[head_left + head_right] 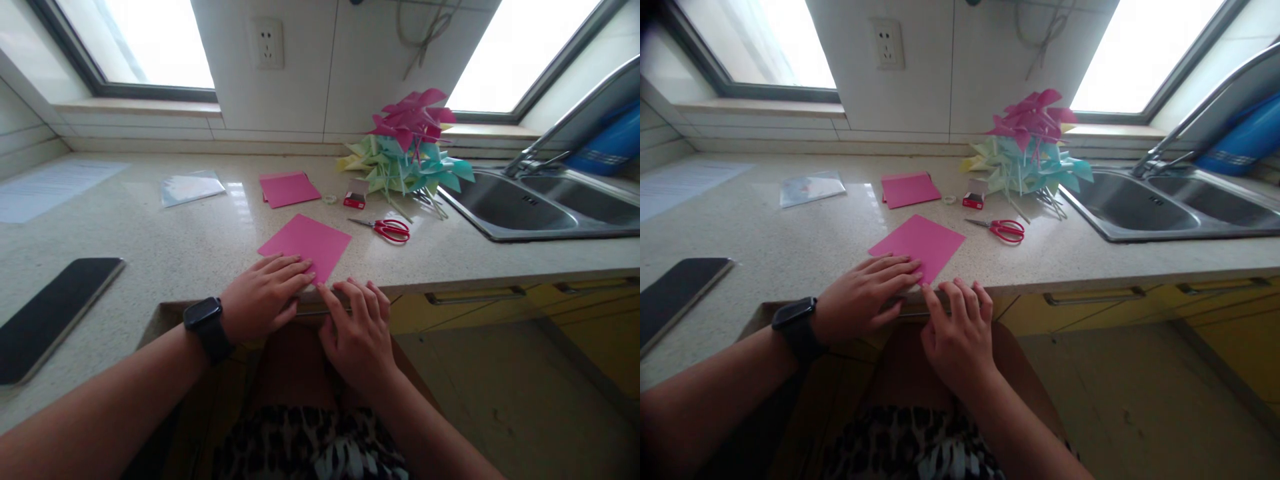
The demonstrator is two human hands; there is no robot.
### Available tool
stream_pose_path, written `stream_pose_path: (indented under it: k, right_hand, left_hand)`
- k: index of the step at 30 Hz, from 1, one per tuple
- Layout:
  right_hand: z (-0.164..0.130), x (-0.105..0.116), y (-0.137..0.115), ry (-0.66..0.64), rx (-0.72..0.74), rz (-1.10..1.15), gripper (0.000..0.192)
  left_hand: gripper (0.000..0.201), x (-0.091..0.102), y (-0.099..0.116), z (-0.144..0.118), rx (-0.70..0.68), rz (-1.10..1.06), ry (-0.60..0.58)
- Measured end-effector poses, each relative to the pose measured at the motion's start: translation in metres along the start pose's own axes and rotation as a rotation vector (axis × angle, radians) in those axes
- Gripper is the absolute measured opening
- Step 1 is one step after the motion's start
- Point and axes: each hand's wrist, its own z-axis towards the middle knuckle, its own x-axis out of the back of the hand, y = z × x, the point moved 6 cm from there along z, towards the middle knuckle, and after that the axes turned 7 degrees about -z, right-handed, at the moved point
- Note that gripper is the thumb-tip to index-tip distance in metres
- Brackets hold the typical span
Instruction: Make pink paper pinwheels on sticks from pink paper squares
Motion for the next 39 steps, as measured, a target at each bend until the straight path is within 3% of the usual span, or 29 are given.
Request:
stream_pose_path:
  k: [21, 29, 39]
  right_hand:
    - [0.008, 0.000, -0.002, -0.081, -0.022, -0.057, 0.055]
    - [0.009, 0.000, -0.002, -0.093, -0.022, -0.070, 0.057]
    - [0.012, 0.002, -0.001, -0.102, -0.023, -0.078, 0.053]
  left_hand:
    - [0.051, -0.001, 0.001, 0.001, -0.009, -0.012, 0.022]
    - [0.037, 0.001, 0.003, 0.001, 0.005, 0.001, 0.026]
    - [0.042, -0.001, 0.002, 0.001, 0.001, 0.009, 0.010]
